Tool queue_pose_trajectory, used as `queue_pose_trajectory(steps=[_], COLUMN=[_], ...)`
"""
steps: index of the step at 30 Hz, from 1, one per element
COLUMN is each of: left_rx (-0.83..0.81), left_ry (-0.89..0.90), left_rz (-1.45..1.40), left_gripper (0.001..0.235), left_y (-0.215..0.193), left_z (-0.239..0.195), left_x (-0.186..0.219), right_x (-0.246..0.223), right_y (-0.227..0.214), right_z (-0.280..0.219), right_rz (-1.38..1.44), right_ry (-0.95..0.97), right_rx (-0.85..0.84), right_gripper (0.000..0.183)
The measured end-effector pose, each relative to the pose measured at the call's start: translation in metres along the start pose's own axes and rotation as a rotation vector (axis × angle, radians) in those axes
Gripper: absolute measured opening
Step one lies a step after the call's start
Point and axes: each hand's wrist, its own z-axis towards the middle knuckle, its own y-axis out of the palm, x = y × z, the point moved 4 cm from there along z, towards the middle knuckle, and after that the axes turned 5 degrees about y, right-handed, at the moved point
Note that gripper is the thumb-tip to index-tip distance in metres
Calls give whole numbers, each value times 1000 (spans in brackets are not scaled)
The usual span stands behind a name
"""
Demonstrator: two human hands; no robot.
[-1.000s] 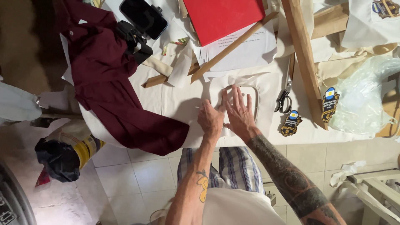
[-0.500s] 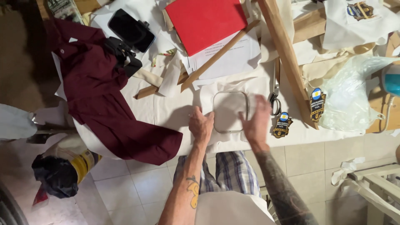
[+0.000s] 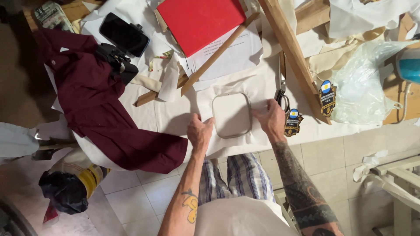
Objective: The person places a white fabric square onto a cluttered workbench and positions a square embroidery hoop over it. They repeatedly adjust the fabric and the hoop, pressing down on the material to ensure it is flat and properly aligned within the frame.
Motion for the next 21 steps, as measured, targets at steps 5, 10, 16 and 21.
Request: queue_pose_trajectory(steps=[5,10,16,21], left_rx=[23,28,49,209], left_ry=[-31,-7,4,265], left_rz=[6,5,41,19], left_gripper=[38,36,38,38], left_y=[0,-8,3,-12], left_z=[2,0,11,-15], left_x=[-7,1,-13,16], right_x=[1,18,-4,8], right_y=[12,24,5,15], right_z=[-3,18,11,15], right_rz=[20,50,70,71], right_ry=[26,36,75,57], right_rx=[-43,-139,-162,-177], right_gripper=[63,57,54,53])
